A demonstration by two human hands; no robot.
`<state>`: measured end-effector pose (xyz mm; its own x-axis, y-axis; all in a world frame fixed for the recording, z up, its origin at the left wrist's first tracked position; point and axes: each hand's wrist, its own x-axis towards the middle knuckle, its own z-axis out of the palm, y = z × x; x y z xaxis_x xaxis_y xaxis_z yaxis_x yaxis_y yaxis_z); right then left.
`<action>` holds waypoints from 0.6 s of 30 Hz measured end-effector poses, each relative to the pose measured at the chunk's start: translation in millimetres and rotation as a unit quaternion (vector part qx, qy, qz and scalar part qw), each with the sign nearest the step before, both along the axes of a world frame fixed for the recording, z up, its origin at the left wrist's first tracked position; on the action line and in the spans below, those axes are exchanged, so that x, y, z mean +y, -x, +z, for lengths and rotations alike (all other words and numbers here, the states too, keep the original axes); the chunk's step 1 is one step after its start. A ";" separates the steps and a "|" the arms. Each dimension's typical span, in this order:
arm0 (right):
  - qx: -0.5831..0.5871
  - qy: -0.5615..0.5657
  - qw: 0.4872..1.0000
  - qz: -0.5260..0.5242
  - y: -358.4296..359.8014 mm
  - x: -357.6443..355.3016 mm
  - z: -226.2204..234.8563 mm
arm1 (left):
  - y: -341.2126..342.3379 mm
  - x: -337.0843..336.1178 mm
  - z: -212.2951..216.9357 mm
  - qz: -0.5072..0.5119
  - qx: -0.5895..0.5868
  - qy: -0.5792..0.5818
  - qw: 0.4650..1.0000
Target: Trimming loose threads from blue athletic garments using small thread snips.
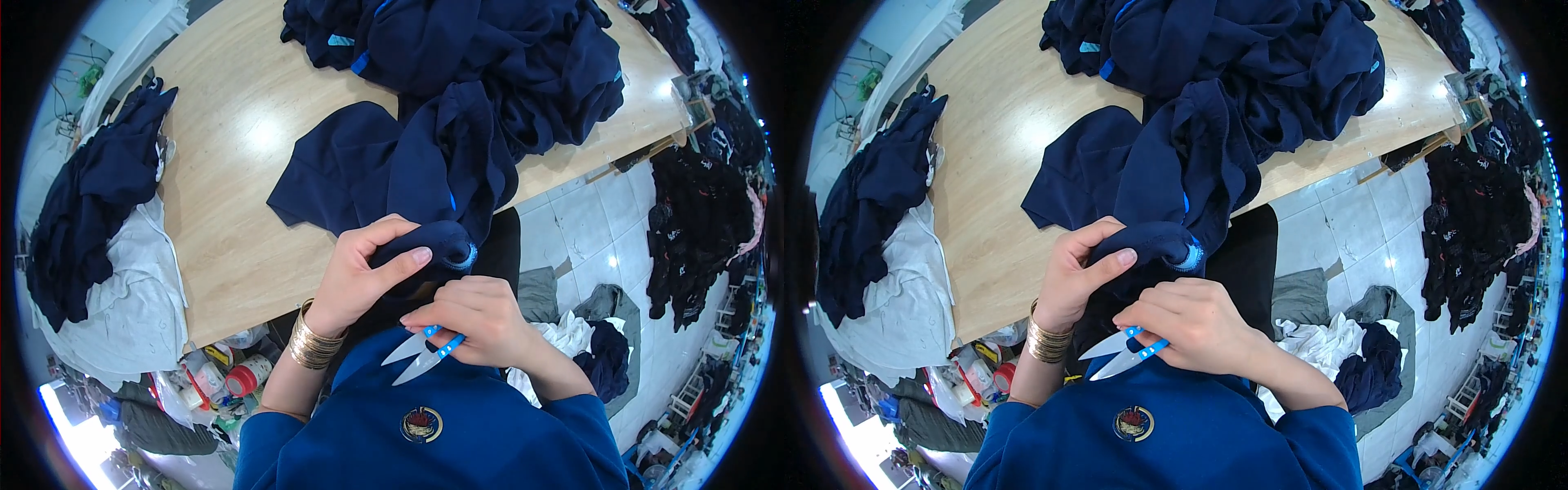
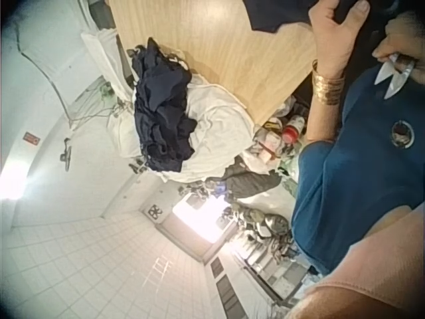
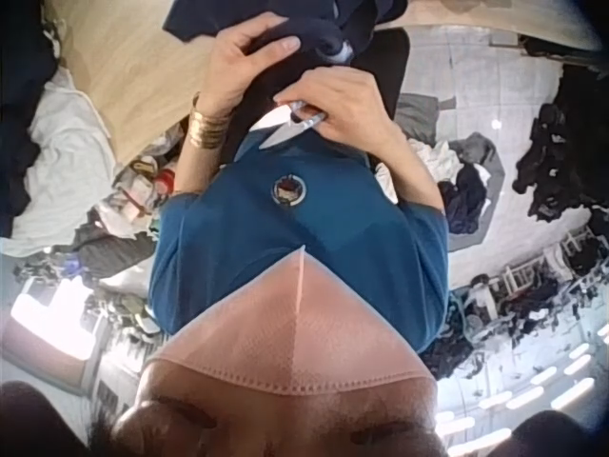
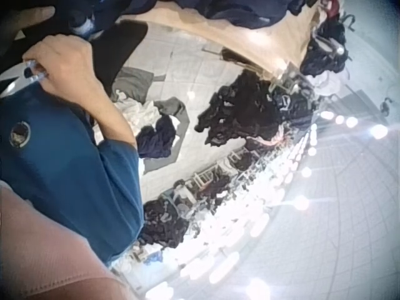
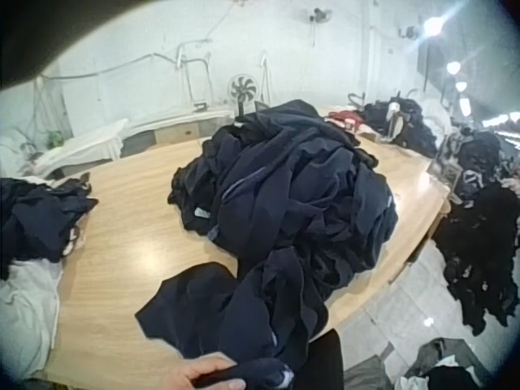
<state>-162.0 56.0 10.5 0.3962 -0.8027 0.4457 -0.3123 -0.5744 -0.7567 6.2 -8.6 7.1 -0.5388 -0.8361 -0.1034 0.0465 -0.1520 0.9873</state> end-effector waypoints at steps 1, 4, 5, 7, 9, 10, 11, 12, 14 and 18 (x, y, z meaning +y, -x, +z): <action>0.000 0.000 1.000 0.000 -0.2 0.1 -0.3 | 0.2 0.2 1.6 0.002 0.004 -0.011 1.000; -0.006 0.006 1.000 -0.011 0.7 1.1 1.4 | -0.4 0.0 1.5 0.004 0.008 -0.017 1.000; 0.007 -0.008 1.000 -0.001 1.7 1.6 5.2 | -0.7 -0.3 1.3 0.006 0.007 -0.012 1.000; 0.021 -0.021 1.000 0.008 2.6 1.9 9.6 | 0.4 -0.2 1.7 0.006 0.012 -0.014 1.000; 0.022 -0.009 1.000 0.013 3.1 1.8 11.5 | 1.2 -0.4 1.2 0.005 0.018 -0.017 1.000; 0.022 -0.009 1.000 0.013 3.0 2.3 11.2 | 0.7 0.1 -0.7 0.006 0.018 -0.021 1.000; 0.023 -0.009 1.000 0.015 3.0 2.9 10.9 | 0.3 0.5 -1.7 0.007 0.018 -0.026 0.999; 0.024 -0.008 1.000 0.017 2.8 3.3 10.7 | 0.4 0.9 -1.4 0.007 0.018 -0.026 0.999; 0.022 -0.008 1.000 0.018 2.3 3.4 9.7 | 1.7 1.8 -0.2 0.024 0.020 -0.047 0.998; 0.023 -0.008 1.000 0.018 1.3 4.6 8.3 | 4.2 3.2 0.9 0.042 0.018 -0.063 0.997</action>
